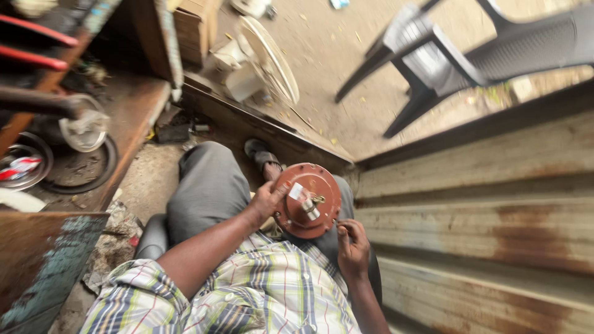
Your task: The person sits at a cluttered workbench and handles a reddish-brown circular electrical component with wires. They connect a blue wire to the component and test it by touching the wire to a terminal, causing a small fan blade attached to the component to spin. The person then disconnects the wire and places the component back on the table.
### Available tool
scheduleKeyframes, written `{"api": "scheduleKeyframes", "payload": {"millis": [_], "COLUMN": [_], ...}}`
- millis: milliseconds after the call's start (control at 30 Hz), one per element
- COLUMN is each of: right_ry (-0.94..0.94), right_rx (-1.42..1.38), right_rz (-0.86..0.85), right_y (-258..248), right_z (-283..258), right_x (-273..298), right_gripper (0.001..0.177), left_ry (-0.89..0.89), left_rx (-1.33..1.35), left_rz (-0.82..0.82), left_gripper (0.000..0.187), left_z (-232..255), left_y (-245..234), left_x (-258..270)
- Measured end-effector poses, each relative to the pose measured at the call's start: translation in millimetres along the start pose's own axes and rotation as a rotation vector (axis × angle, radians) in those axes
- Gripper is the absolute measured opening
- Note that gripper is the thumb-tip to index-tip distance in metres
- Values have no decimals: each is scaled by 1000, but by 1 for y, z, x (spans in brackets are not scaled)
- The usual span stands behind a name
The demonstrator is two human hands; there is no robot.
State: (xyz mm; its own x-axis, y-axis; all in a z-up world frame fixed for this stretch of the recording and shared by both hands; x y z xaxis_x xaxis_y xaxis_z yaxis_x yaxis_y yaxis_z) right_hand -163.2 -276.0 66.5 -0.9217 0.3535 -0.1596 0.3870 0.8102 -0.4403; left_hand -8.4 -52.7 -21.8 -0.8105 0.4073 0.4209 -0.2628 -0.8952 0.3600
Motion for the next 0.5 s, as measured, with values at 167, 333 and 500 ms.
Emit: {"api": "scheduleKeyframes", "payload": {"millis": [167,333,500], "right_ry": [-56,104,129], "right_rx": [-163,-343,-461], "right_rz": [60,40,-238], "right_y": [6,17,42], "right_z": [22,32,6], "right_x": [-7,-35,-59], "right_gripper": [26,34,41], "left_ry": [189,96,235], "left_rx": [-132,-251,-116], "left_rz": [78,222,280], "left_gripper": [56,68,68], "left_z": [14,86,134], "left_y": [7,5,-11], "left_x": [-5,53,121]}}
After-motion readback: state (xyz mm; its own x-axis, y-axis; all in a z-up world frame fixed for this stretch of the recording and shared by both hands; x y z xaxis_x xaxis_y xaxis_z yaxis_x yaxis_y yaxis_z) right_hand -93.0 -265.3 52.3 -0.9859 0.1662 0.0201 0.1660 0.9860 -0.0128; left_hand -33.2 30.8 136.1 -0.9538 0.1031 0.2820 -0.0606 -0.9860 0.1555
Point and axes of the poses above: each hand's wrist, its own x-axis away from the middle knuckle, its own y-axis out of the palm, z = x × y, the point moved 1 cm from there along -x, towards the middle knuckle, and after that the axes turned 2 degrees about -y, right-handed, at the moved point
